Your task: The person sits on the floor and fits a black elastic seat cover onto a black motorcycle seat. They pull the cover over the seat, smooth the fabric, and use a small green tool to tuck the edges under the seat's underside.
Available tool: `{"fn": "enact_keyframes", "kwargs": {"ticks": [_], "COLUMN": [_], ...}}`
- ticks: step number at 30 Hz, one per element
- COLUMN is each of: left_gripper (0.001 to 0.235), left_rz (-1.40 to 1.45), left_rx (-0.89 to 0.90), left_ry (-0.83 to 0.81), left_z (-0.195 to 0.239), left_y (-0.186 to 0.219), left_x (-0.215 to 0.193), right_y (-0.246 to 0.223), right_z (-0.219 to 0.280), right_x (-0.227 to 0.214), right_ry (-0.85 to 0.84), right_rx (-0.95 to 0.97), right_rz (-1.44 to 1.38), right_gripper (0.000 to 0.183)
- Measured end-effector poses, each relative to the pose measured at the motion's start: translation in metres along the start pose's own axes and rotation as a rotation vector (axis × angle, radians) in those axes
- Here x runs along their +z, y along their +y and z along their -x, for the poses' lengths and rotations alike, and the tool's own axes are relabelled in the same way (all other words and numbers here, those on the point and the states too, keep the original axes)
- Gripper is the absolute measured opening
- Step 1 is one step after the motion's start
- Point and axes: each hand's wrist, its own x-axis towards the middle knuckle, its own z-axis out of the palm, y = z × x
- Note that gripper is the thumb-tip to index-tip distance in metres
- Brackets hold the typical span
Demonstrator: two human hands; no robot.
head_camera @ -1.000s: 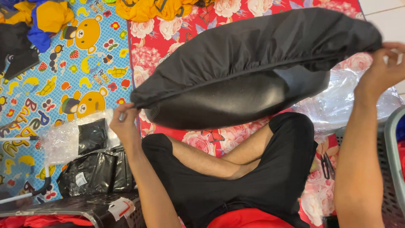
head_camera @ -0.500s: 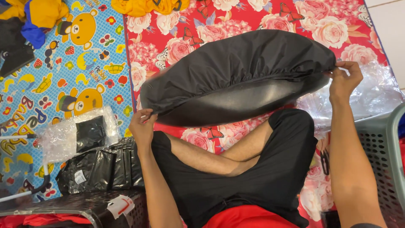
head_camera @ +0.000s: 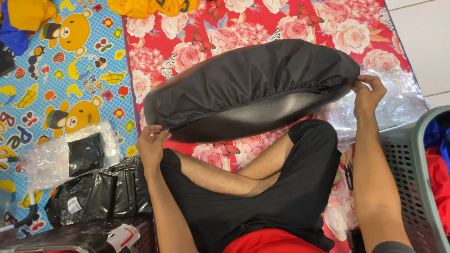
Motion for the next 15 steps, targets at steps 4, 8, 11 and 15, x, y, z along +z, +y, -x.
{"fn": "enact_keyframes", "kwargs": {"ticks": [4,8,11,15], "left_gripper": [0.021,0.019,0.016,0.015], "left_rz": [-0.01,-0.054,-0.041,0.002], "left_rx": [-0.024,-0.031,-0.083,-0.124], "left_ry": [0.03,0.064,0.081,0.096], "left_z": [-0.004,0.0,0.005,0.009], "left_y": [-0.008,0.005,0.015,0.025], "left_x": [-0.002,0.001,0.004,0.004], "right_y": [0.015,-0.004,-0.006,-0.014], "right_z": [-0.016,-0.021,-0.02,-0.013], "right_x": [-0.003,0.001,0.002,0.011], "right_ry": [0.14,0.197,0.112,0.073], "right_rx": [0.084,0.344,0.474,0.545], "right_rz": [-0.327,-0.37,-0.215,-0.202], "right_gripper": [0.028,0.028,0.016,0.009]}}
